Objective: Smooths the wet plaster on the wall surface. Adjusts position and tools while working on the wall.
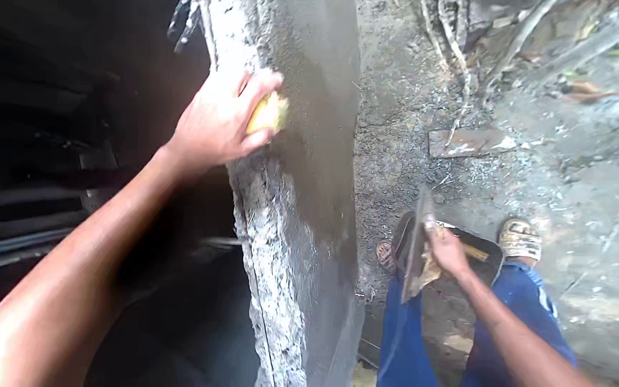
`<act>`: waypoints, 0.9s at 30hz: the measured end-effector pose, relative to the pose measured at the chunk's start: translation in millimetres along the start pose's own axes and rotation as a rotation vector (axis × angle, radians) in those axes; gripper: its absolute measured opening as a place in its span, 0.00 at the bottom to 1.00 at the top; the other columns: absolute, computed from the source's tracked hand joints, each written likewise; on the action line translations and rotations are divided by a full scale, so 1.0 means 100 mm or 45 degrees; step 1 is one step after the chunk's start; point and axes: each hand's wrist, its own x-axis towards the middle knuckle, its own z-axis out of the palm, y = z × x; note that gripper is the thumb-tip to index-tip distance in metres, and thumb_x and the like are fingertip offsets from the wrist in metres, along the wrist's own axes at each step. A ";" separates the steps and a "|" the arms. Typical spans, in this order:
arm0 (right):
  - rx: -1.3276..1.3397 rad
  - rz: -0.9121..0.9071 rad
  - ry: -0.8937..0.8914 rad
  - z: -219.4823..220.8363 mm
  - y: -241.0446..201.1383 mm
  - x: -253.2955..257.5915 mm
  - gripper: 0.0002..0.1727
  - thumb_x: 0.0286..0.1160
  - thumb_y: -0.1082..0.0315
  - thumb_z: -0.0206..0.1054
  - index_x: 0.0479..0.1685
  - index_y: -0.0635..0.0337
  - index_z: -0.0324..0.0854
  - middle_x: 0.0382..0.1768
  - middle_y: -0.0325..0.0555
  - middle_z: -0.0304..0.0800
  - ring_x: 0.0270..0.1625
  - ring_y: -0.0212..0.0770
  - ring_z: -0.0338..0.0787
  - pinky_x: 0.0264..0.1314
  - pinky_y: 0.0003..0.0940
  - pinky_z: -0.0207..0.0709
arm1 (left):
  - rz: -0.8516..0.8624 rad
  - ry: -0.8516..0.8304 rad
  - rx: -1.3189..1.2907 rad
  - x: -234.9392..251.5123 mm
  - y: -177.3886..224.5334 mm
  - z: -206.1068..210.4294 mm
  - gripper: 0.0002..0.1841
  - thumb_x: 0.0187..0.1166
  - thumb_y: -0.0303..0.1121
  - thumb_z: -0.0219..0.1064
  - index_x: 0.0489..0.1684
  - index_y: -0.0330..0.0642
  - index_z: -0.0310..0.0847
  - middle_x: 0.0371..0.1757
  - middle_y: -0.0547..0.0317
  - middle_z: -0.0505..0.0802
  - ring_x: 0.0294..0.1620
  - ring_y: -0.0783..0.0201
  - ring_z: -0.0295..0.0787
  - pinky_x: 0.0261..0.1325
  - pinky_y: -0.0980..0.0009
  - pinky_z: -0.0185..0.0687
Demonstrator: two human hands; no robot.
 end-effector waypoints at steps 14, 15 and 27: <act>-0.684 -0.028 0.127 -2.10 0.28 -0.15 0.36 0.80 0.51 0.68 0.80 0.67 0.68 0.61 0.70 0.85 0.59 0.62 0.88 0.63 0.66 0.80 | -0.948 -0.014 -1.666 0.50 3.29 2.45 0.35 0.79 0.54 0.69 0.84 0.50 0.69 0.72 0.43 0.85 0.70 0.47 0.85 0.73 0.45 0.81; -0.717 -0.041 0.085 -2.11 0.32 -0.16 0.36 0.80 0.51 0.68 0.81 0.65 0.68 0.62 0.70 0.85 0.60 0.62 0.89 0.64 0.67 0.80 | -1.017 -0.057 -1.741 0.28 3.48 2.69 0.35 0.79 0.54 0.69 0.84 0.49 0.69 0.73 0.42 0.84 0.72 0.46 0.84 0.74 0.44 0.80; -1.829 -0.067 -0.344 -1.25 0.15 -0.28 0.28 0.90 0.53 0.57 0.77 0.66 0.71 0.63 0.71 0.86 0.67 0.69 0.87 0.70 0.70 0.76 | -1.826 -0.018 -2.116 -1.41 4.68 3.87 0.43 0.79 0.60 0.65 0.90 0.44 0.56 0.75 0.39 0.83 0.76 0.47 0.81 0.79 0.47 0.75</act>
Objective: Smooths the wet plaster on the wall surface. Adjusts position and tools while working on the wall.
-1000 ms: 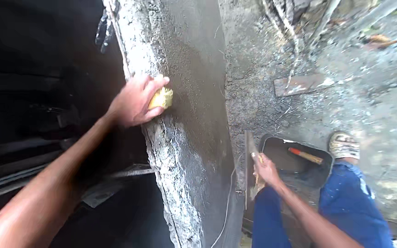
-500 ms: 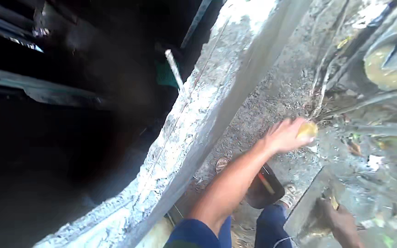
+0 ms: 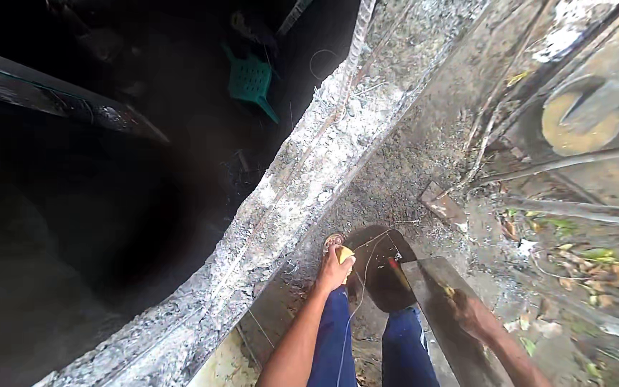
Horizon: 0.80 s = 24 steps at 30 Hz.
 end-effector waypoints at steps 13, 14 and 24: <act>0.942 0.027 0.287 -0.54 0.52 -0.51 0.24 0.92 0.56 0.55 0.76 0.63 0.74 0.47 0.60 0.88 0.38 0.51 0.90 0.44 0.55 0.86 | -0.028 -0.147 -0.856 -0.06 0.52 -0.10 0.26 0.90 0.46 0.55 0.79 0.37 0.67 0.51 0.45 0.91 0.42 0.55 0.92 0.44 0.58 0.91; 1.081 -0.014 0.337 -0.51 0.50 -0.50 0.24 0.92 0.56 0.55 0.77 0.63 0.74 0.47 0.58 0.87 0.38 0.48 0.89 0.43 0.52 0.86 | 0.001 -0.159 -0.879 -0.06 0.67 -0.12 0.25 0.90 0.46 0.56 0.77 0.36 0.68 0.49 0.46 0.91 0.40 0.56 0.92 0.41 0.60 0.91; 1.799 -0.034 0.338 -0.17 0.43 -0.28 0.22 0.93 0.58 0.53 0.77 0.59 0.72 0.35 0.49 0.86 0.26 0.40 0.86 0.29 0.41 0.86 | 0.536 -0.988 0.826 -0.42 2.59 0.08 0.27 0.85 0.49 0.64 0.72 0.36 0.75 0.58 0.38 0.90 0.58 0.47 0.88 0.66 0.45 0.80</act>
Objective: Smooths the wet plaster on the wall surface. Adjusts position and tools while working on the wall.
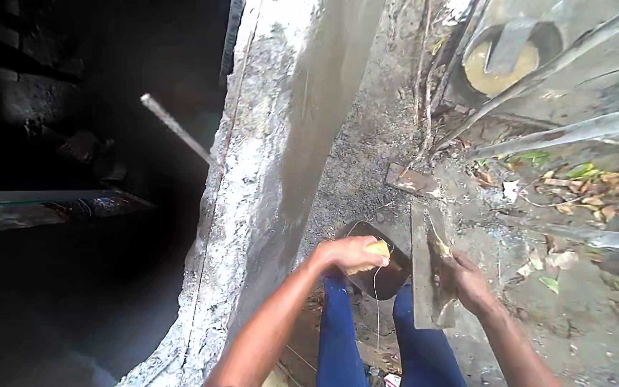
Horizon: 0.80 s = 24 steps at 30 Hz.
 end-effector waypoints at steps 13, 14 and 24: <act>-0.194 -0.032 0.216 -1.04 0.10 0.01 0.26 0.89 0.53 0.56 0.76 0.61 0.74 0.42 0.56 0.86 0.33 0.46 0.85 0.38 0.52 0.84 | -0.361 0.474 0.785 -0.23 0.57 -0.86 0.35 0.72 0.62 0.72 0.77 0.55 0.76 0.64 0.48 0.88 0.59 0.46 0.89 0.60 0.41 0.85; -0.171 -0.039 0.221 -0.98 0.04 0.03 0.26 0.89 0.52 0.55 0.74 0.61 0.75 0.41 0.55 0.85 0.32 0.45 0.85 0.37 0.51 0.84 | -0.298 0.471 0.765 -0.36 0.67 -0.93 0.35 0.73 0.62 0.71 0.77 0.56 0.75 0.64 0.50 0.88 0.60 0.48 0.89 0.60 0.42 0.85; 0.553 -0.138 -0.203 1.14 -1.03 0.37 0.24 0.97 0.50 0.44 0.55 0.61 0.78 0.27 0.41 0.83 0.20 0.36 0.81 0.22 0.36 0.82 | 0.211 1.277 1.407 -1.56 1.41 -2.84 0.41 0.78 0.56 0.65 0.89 0.43 0.60 0.72 0.33 0.78 0.71 0.38 0.79 0.69 0.46 0.80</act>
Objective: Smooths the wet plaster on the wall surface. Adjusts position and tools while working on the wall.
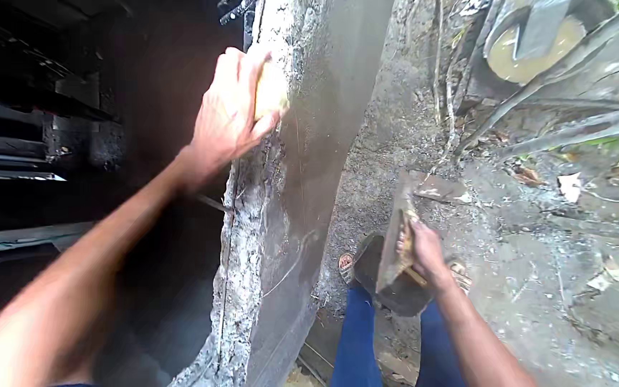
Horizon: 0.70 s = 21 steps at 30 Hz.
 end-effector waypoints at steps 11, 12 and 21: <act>0.233 0.095 -0.106 2.08 0.91 1.34 0.25 0.95 0.48 0.49 0.52 0.64 0.77 0.22 0.44 0.79 0.18 0.39 0.82 0.24 0.37 0.85 | 0.655 -0.136 -0.139 0.61 -0.82 0.97 0.41 0.73 0.52 0.67 0.87 0.42 0.63 0.65 0.30 0.80 0.65 0.36 0.78 0.69 0.45 0.75; 0.204 0.074 -0.105 2.14 0.98 1.40 0.24 0.96 0.50 0.49 0.54 0.65 0.77 0.23 0.44 0.80 0.19 0.39 0.83 0.24 0.36 0.86 | 0.657 -0.111 -0.206 0.62 -0.86 1.01 0.41 0.74 0.53 0.67 0.87 0.42 0.63 0.66 0.30 0.80 0.66 0.38 0.78 0.70 0.46 0.75; -0.170 -0.248 -0.079 2.46 -0.13 2.12 0.27 0.92 0.44 0.51 0.52 0.63 0.80 0.19 0.43 0.83 0.18 0.41 0.86 0.25 0.43 0.88 | 0.677 0.082 -0.450 0.67 -0.97 1.13 0.42 0.68 0.56 0.70 0.84 0.46 0.62 0.64 0.48 0.79 0.64 0.58 0.74 0.67 0.65 0.67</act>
